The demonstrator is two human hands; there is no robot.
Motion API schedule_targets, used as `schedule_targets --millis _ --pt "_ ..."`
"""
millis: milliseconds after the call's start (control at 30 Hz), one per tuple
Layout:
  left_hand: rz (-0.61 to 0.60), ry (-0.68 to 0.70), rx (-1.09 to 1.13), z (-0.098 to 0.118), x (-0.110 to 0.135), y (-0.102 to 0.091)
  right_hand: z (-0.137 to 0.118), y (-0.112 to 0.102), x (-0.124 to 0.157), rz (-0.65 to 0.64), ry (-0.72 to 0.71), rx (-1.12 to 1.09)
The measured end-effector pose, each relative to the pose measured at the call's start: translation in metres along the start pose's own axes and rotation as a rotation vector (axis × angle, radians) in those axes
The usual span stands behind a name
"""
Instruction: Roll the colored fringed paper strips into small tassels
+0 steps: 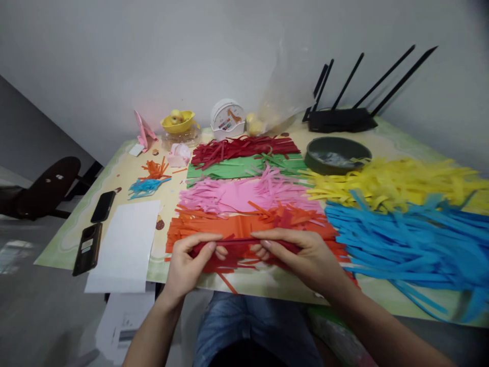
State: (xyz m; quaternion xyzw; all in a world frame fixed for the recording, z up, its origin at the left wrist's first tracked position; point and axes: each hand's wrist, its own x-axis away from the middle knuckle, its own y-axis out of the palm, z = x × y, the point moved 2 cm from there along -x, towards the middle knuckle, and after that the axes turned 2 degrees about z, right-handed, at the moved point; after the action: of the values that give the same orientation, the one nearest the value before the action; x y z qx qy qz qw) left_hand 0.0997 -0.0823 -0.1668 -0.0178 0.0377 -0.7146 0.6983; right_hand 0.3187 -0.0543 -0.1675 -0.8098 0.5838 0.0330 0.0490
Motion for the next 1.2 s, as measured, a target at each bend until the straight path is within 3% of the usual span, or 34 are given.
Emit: schedule_targets --millis 267,433,533,667,767,833,933,1033,1200 --pt "-0.037 -0.011 0.264 -0.010 -0.005 0.001 0.008 0.003 -0.006 -0.037 -0.042 -0.229" --pt "0.031 0.027 0.286 -0.015 0.000 0.007 0.002 0.009 -0.006 0.091 -0.057 -0.216" --pt "-0.045 0.074 0.142 -0.008 0.003 0.002 -0.010 0.007 -0.003 0.110 -0.203 -0.044" --pt "-0.197 0.202 -0.228 0.020 -0.001 -0.008 -0.024 0.005 -0.002 0.013 -0.457 0.240" --pt "-0.242 0.308 -0.446 0.036 -0.008 -0.004 -0.027 0.006 -0.003 -0.041 -0.561 0.333" --pt "-0.339 0.303 -0.496 0.038 -0.011 0.004 -0.029 0.007 -0.003 -0.053 -0.591 0.349" --pt "-0.357 0.264 -0.523 0.035 -0.013 0.011 -0.029 0.007 -0.004 -0.066 -0.542 0.329" --pt "-0.288 0.248 -0.541 0.031 -0.011 0.010 -0.024 0.005 -0.004 -0.073 -0.371 0.228" --pt "-0.190 0.400 -0.650 0.030 -0.006 0.008 -0.010 0.001 -0.005 -0.088 -0.143 0.088"
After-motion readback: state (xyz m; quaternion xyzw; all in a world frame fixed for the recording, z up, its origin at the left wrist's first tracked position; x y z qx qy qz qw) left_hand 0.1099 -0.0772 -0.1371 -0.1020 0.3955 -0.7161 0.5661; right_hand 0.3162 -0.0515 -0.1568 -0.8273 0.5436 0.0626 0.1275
